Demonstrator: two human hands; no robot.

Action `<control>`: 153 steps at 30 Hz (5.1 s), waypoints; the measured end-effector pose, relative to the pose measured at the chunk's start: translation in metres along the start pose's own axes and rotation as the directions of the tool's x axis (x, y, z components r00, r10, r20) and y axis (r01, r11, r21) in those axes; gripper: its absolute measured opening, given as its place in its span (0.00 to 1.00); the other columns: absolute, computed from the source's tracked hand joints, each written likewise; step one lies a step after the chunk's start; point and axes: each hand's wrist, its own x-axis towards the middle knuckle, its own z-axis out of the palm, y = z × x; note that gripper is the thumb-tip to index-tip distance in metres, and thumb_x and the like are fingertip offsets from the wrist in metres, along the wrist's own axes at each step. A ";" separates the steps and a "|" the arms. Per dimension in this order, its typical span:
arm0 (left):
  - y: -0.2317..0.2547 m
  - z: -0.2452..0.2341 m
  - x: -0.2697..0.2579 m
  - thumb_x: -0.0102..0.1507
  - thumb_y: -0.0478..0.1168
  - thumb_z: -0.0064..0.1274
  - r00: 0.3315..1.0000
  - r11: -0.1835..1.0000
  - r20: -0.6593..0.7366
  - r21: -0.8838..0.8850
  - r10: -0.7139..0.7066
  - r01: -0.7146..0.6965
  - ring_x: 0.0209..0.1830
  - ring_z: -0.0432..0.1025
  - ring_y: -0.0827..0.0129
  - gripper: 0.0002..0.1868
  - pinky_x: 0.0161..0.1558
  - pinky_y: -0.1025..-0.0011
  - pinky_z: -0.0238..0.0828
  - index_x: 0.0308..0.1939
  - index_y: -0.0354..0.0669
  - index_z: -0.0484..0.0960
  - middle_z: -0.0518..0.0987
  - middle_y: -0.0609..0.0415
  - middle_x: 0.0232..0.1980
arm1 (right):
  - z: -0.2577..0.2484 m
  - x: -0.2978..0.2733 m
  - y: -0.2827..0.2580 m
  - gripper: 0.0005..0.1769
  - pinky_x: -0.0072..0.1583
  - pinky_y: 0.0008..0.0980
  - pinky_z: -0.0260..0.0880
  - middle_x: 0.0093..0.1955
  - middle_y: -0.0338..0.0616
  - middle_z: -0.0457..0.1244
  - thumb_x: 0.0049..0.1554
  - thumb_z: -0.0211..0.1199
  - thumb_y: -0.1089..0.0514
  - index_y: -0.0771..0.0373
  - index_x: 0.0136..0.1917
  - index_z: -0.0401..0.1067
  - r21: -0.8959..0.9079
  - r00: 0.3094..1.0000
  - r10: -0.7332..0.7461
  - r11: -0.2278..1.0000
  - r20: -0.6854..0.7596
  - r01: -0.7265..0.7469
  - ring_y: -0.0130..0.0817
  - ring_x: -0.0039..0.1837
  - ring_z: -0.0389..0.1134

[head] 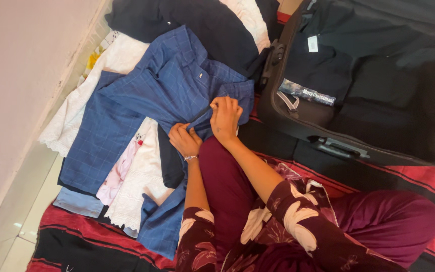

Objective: The person folds blue pants by hand, smoothing them flat on a pile of clothing before folding them into a rectangle and placing them inside a black suitcase.

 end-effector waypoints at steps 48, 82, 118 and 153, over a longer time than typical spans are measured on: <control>-0.022 0.009 -0.019 0.71 0.41 0.46 0.984 0.993 -0.134 -0.026 -0.113 0.111 0.50 0.67 0.43 0.14 0.54 0.50 0.65 0.44 0.29 0.75 0.70 0.35 0.49 | 0.065 -0.015 0.167 0.05 0.56 0.44 0.67 0.47 0.52 0.64 0.65 0.55 0.60 0.64 0.50 0.67 0.208 0.936 0.257 0.956 -0.242 -0.208 0.50 0.50 0.67; 0.051 -0.036 0.049 0.72 0.40 0.51 0.959 0.923 -0.110 -0.317 -0.263 0.216 0.50 0.73 0.55 0.11 0.54 0.62 0.69 0.52 0.36 0.79 0.79 0.45 0.49 | -0.124 -0.015 0.047 0.14 0.48 0.38 0.65 0.41 0.45 0.66 0.59 0.68 0.53 0.59 0.56 0.77 0.054 0.962 -0.225 0.974 0.157 0.219 0.44 0.43 0.67; 0.311 -0.099 0.074 0.66 0.42 0.61 0.463 0.611 0.726 -0.683 0.508 0.401 0.27 0.64 0.82 0.11 0.30 0.79 0.61 0.40 0.36 0.82 0.74 0.62 0.27 | -0.368 -0.049 0.115 0.10 0.64 0.42 0.59 0.52 0.43 0.66 0.53 0.61 0.67 0.59 0.49 0.76 0.015 0.961 -0.217 0.975 -0.169 0.223 0.46 0.58 0.65; 0.340 -0.130 0.003 0.60 0.31 0.61 0.654 0.743 0.517 -0.662 0.552 -0.103 0.41 0.74 0.61 0.08 0.44 0.64 0.66 0.43 0.41 0.85 0.83 0.56 0.42 | -0.335 -0.096 0.126 0.09 0.57 0.35 0.65 0.48 0.39 0.72 0.55 0.73 0.66 0.62 0.49 0.77 0.355 0.963 -0.262 0.896 -0.064 0.268 0.33 0.50 0.75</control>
